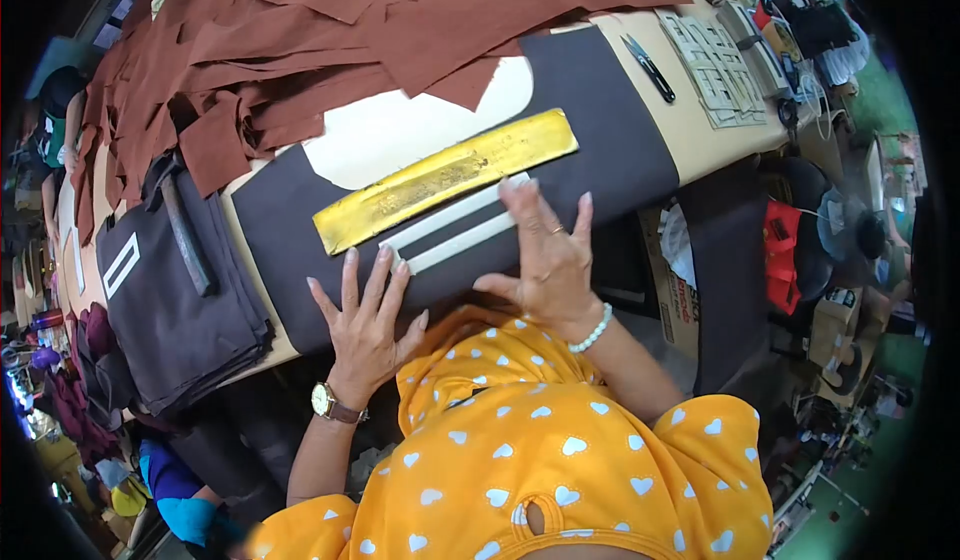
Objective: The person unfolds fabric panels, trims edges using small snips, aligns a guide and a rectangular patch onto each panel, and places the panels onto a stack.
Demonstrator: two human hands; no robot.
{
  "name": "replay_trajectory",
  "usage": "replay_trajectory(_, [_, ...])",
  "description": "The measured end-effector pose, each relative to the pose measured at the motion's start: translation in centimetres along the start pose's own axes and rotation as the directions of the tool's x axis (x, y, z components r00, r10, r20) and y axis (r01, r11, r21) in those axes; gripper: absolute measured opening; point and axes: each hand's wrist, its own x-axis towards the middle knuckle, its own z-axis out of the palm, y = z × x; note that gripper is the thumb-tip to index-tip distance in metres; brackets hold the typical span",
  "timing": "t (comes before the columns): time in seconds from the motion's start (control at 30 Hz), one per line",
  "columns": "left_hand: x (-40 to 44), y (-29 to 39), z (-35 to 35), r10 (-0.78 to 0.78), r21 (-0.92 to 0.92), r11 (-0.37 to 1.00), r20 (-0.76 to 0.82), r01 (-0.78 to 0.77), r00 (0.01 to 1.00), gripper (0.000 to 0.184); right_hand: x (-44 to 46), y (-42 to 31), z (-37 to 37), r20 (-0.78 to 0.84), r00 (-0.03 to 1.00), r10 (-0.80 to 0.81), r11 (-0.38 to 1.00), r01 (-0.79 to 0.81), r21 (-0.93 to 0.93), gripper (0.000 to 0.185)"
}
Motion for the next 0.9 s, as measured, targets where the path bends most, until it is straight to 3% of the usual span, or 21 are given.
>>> replay_trajectory(0.13, [-0.4, 0.3, -0.3, -0.017, 0.058, 0.998, -0.009, 0.017, 1.000, 0.053, 0.0, 2.3, -0.9, -0.057, 0.997, 0.061, 0.990, -0.067, -0.121, 0.103])
replay_trajectory(0.27, [-0.8, 0.9, -1.8, -0.075, 0.041, 0.996, -0.040, 0.077, 0.996, 0.046, 1.1, 3.3, -2.2, -0.060, 0.990, 0.129, 0.983, -0.136, -0.126, 0.083])
replay_trajectory(0.3, [-0.5, 0.9, -2.2, -0.089, 0.038, 0.995, -0.057, 0.091, 0.994, 0.044, 2.0, 3.2, -2.6, -0.122, 0.979, 0.161, 0.984, -0.169, -0.059, 0.065])
replay_trajectory(0.4, [0.8, -0.3, -2.3, -0.274, -0.119, 0.959, -0.151, 0.258, 0.950, 0.042, 5.8, 3.5, -2.6, -0.288, 0.957, -0.036, 0.998, 0.021, -0.057, 0.055])
replay_trajectory(0.47, [2.0, -1.2, -1.2, -0.429, -0.050, 0.901, -0.259, 0.432, 0.865, 0.048, 8.1, 2.4, -3.1, -0.084, 0.971, -0.222, 0.972, 0.227, 0.060, 0.053])
replay_trajectory(0.53, [2.4, -2.3, 0.4, -0.578, 0.018, 0.790, -0.314, 0.613, 0.753, 0.053, 8.5, 2.5, -0.6, 0.086, 0.954, -0.286, 0.955, 0.277, 0.102, 0.058])
replay_trajectory(0.57, [2.4, -2.6, 0.9, -0.654, 0.018, 0.728, -0.281, 0.685, 0.703, 0.055, 8.7, 2.7, -0.2, 0.073, 0.944, -0.322, 0.943, 0.313, 0.118, 0.058])
replay_trajectory(0.7, [2.2, -2.7, 1.6, -0.662, 0.063, 0.705, -0.298, 0.707, 0.687, 0.053, 9.8, 2.8, -1.6, -0.041, 0.903, -0.427, 0.882, 0.426, 0.203, 0.054])
replay_trajectory(0.8, [1.9, -3.1, 1.6, -0.627, 0.101, 0.732, -0.288, 0.674, 0.724, 0.053, 10.2, 5.1, -3.2, -0.256, 0.909, -0.329, 0.933, 0.355, 0.061, 0.045])
replay_trajectory(0.87, [2.0, -3.0, 1.7, -0.640, -0.023, 0.735, -0.356, 0.678, 0.681, 0.052, 10.9, 8.2, -4.2, -0.435, 0.873, -0.221, 0.971, 0.237, -0.019, 0.039])
replay_trajectory(0.9, [2.0, -2.9, 1.8, -0.648, -0.083, 0.733, -0.389, 0.676, 0.655, 0.052, 10.5, 9.7, -5.0, -0.325, 0.945, 0.033, 0.984, 0.027, 0.178, 0.039])
